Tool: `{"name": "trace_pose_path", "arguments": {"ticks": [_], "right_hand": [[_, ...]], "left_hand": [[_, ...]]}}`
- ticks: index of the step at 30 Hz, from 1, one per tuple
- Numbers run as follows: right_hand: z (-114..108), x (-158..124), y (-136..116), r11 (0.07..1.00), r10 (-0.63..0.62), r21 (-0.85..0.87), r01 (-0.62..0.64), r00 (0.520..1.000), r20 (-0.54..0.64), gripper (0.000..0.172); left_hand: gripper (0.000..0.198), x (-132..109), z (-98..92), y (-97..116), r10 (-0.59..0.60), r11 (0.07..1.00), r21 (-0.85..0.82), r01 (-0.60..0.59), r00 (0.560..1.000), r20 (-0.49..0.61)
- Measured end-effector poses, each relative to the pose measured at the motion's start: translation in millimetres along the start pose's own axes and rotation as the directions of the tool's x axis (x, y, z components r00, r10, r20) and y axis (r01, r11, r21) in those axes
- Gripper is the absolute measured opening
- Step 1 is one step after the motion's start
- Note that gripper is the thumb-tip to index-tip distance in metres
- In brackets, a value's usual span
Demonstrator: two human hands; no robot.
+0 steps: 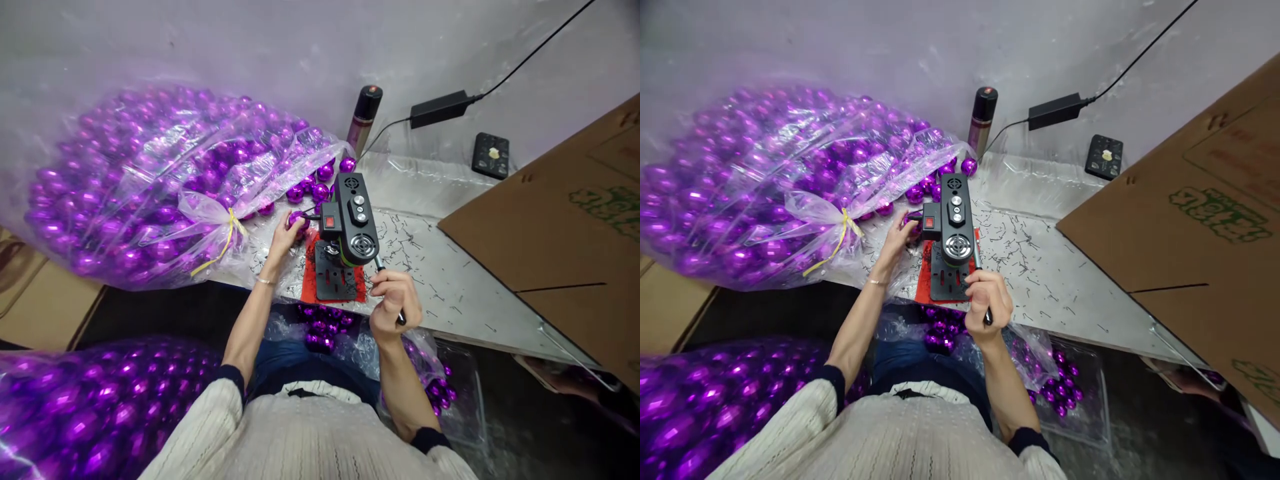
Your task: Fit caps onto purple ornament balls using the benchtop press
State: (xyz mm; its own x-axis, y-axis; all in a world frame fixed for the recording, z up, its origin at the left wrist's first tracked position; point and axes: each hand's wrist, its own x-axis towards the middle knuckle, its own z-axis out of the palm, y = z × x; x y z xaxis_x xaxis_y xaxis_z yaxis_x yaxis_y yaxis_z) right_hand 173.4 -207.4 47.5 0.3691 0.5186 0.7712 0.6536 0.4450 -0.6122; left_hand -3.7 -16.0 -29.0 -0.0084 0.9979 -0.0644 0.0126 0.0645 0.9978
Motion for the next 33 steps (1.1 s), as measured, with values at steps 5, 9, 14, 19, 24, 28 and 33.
{"name": "trace_pose_path", "arguments": {"ticks": [5,9,14,19,24,28,33], "right_hand": [[1,0,0,0.999,-0.016,0.035,0.016,1.000,-0.006,0.038],[1,1,1,0.997,-0.069,0.040,0.069,0.998,-0.004,0.035],[-1,0,2,0.995,-0.089,0.036,0.088,0.996,0.017,0.033],[-2,-2,3,0.995,-0.097,0.042,0.096,0.995,0.028,0.031],[-4,-4,6,0.992,-0.122,0.038,0.120,0.990,0.064,0.028],[-5,-6,7,0.992,-0.127,0.037,0.124,0.989,0.080,0.027],[-6,-6,6,0.992,-0.125,0.036,0.123,0.990,0.071,0.027]], "left_hand": [[0.045,-85,-12.8,-10,-0.230,0.899,-0.309,0.311,0.935,0.270],[0.052,-121,0.9,-14,-0.288,0.845,-0.387,0.369,0.924,0.251],[0.064,-127,16.6,-14,-0.183,0.938,-0.270,0.216,0.973,0.144],[0.059,-128,23.8,-18,-0.062,0.991,-0.109,0.081,0.983,0.171],[0.057,-129,31.7,-29,0.118,0.971,0.191,-0.146,0.981,0.152],[0.062,-128,34.1,-38,0.261,0.859,0.407,-0.311,0.949,0.176],[0.064,-126,37.5,-52,0.443,0.733,0.449,-0.512,0.859,0.255]]}}
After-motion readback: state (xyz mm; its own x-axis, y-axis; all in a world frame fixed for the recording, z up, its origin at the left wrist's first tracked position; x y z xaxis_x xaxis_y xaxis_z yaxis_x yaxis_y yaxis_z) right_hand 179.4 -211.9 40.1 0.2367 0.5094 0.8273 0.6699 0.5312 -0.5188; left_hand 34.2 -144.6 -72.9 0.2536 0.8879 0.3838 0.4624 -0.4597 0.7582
